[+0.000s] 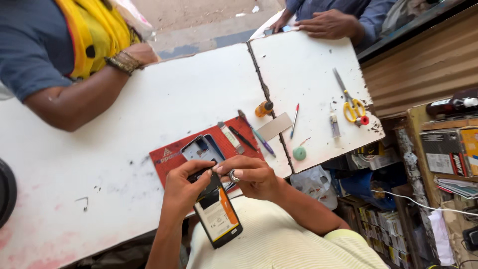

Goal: The person repairs a disassembled smartphone at a workbench. They hold the phone body, use a screwdriver to work on its internal components, and tap and swipe on other phone screens placed on the bench, checking them while parts and tools lie on a red mat.

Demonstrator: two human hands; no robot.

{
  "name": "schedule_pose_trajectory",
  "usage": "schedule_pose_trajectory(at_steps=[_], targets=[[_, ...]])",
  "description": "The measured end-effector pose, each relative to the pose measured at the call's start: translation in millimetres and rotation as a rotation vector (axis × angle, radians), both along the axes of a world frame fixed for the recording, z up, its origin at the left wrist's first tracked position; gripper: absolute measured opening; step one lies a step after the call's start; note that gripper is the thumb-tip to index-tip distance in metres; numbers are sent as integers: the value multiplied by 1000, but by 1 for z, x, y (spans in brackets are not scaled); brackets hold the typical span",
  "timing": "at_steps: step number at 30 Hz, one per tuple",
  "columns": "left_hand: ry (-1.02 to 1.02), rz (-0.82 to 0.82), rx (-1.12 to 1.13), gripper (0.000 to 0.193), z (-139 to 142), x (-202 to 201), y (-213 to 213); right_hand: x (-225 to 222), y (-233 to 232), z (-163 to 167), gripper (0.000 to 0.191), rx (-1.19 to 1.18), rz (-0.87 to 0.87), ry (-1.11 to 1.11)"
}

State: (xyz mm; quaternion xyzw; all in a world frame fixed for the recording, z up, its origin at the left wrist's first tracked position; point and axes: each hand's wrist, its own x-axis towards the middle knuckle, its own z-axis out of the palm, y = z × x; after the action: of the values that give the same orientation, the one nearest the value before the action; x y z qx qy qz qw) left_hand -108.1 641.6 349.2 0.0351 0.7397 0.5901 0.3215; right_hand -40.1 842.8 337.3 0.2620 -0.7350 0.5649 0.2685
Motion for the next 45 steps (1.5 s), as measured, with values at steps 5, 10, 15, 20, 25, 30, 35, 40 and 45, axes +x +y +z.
schedule_pose_trajectory(at_steps=[5,10,15,20,25,30,35,40,45], targets=[[-35,-2,-30,23,0,-5,2,5,-8,-3,67,-23,113,-74],[-63,17,19,25,-4,-5,3,2,-8,-14,73,-37,-84,-42],[-84,14,44,24,-14,-8,1,5,-5,-17,68,-49,49,-129],[-56,15,110,24,-20,-11,0,2,-5,-13,67,-46,90,-121],[-96,11,76,26,-22,-10,2,-2,-5,-11,74,-73,7,-104],[-98,2,61,25,-21,-10,1,-2,-10,-9,70,-56,44,-102],[-97,3,53,25,-19,-11,2,-3,-10,-9,70,-14,-3,-88],[-145,13,124,25,-16,-9,2,-2,-11,-20,63,-181,19,-82],[-109,-1,208,28,-23,-4,-10,1,12,-38,40,-705,-306,-406]])
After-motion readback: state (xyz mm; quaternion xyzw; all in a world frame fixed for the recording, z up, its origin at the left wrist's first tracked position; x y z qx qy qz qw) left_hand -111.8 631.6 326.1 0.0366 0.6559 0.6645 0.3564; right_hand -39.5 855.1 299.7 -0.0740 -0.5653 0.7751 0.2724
